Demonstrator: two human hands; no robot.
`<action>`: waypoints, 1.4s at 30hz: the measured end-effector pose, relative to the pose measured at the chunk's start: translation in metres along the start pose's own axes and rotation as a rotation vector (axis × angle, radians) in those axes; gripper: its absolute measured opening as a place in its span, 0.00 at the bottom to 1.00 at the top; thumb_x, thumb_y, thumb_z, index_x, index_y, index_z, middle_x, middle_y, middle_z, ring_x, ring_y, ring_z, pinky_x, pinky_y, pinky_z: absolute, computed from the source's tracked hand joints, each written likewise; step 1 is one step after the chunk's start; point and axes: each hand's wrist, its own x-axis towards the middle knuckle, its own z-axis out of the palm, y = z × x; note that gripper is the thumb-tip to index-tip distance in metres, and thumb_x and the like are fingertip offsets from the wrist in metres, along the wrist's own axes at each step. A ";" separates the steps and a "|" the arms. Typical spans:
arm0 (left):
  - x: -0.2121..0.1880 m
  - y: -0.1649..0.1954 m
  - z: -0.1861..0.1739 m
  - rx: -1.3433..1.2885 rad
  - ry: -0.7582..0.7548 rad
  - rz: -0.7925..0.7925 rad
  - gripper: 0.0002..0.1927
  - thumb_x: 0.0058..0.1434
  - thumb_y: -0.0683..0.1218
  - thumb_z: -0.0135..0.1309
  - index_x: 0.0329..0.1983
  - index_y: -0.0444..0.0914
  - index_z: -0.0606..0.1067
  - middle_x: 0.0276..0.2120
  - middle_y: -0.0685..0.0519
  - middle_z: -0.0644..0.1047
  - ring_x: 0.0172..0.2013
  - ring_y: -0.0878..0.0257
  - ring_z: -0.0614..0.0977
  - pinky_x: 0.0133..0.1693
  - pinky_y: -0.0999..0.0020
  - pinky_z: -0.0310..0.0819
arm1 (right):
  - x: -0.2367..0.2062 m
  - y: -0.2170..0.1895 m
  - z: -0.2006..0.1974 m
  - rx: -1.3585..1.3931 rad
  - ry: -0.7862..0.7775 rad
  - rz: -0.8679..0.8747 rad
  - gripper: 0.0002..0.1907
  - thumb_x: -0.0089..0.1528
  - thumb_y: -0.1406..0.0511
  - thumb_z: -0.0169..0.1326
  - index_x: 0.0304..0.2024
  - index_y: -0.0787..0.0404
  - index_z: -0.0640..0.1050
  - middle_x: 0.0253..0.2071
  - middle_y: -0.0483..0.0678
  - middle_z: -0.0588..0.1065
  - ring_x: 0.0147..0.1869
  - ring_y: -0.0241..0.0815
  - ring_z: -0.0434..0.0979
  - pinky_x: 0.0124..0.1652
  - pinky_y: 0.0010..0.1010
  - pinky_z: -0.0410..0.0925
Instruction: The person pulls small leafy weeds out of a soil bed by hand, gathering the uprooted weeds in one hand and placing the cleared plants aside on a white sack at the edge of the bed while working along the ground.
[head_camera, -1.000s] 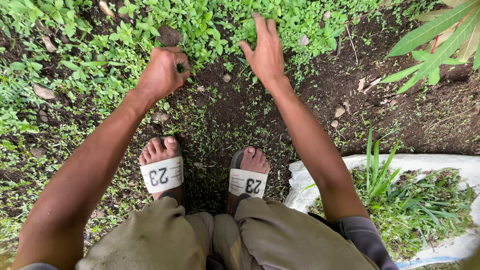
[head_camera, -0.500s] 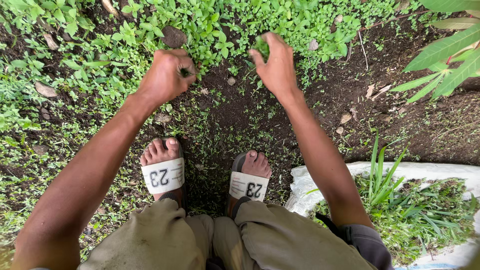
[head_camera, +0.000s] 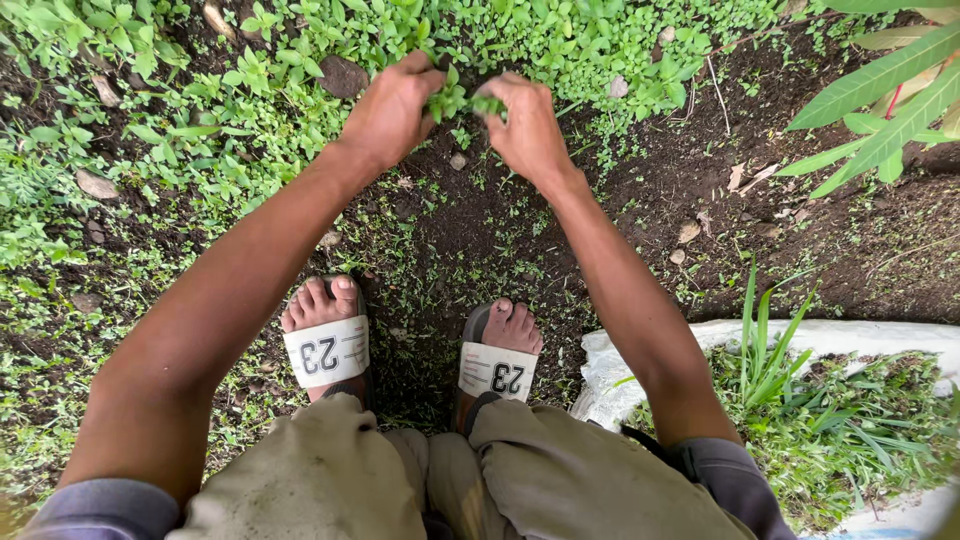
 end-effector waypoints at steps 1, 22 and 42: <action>-0.001 -0.004 0.005 -0.001 -0.035 0.006 0.14 0.51 0.27 0.61 0.41 0.29 0.82 0.43 0.40 0.79 0.40 0.44 0.84 0.49 0.56 0.83 | -0.009 -0.001 -0.003 -0.008 -0.122 0.030 0.10 0.60 0.78 0.56 0.41 0.64 0.83 0.38 0.52 0.81 0.34 0.40 0.81 0.29 0.29 0.73; -0.044 0.011 -0.030 0.077 -0.032 -0.211 0.21 0.50 0.32 0.64 0.49 0.29 0.80 0.51 0.38 0.76 0.45 0.44 0.82 0.50 0.57 0.83 | -0.059 -0.006 -0.024 -0.202 0.095 0.251 0.15 0.60 0.68 0.64 0.47 0.70 0.79 0.44 0.59 0.79 0.46 0.52 0.83 0.47 0.44 0.76; -0.067 -0.004 -0.028 -0.055 -0.245 -0.192 0.08 0.58 0.34 0.64 0.41 0.33 0.83 0.36 0.44 0.80 0.37 0.52 0.84 0.45 0.60 0.84 | -0.078 0.027 -0.054 0.069 0.057 0.188 0.03 0.62 0.71 0.64 0.38 0.63 0.82 0.36 0.49 0.81 0.39 0.38 0.79 0.41 0.33 0.72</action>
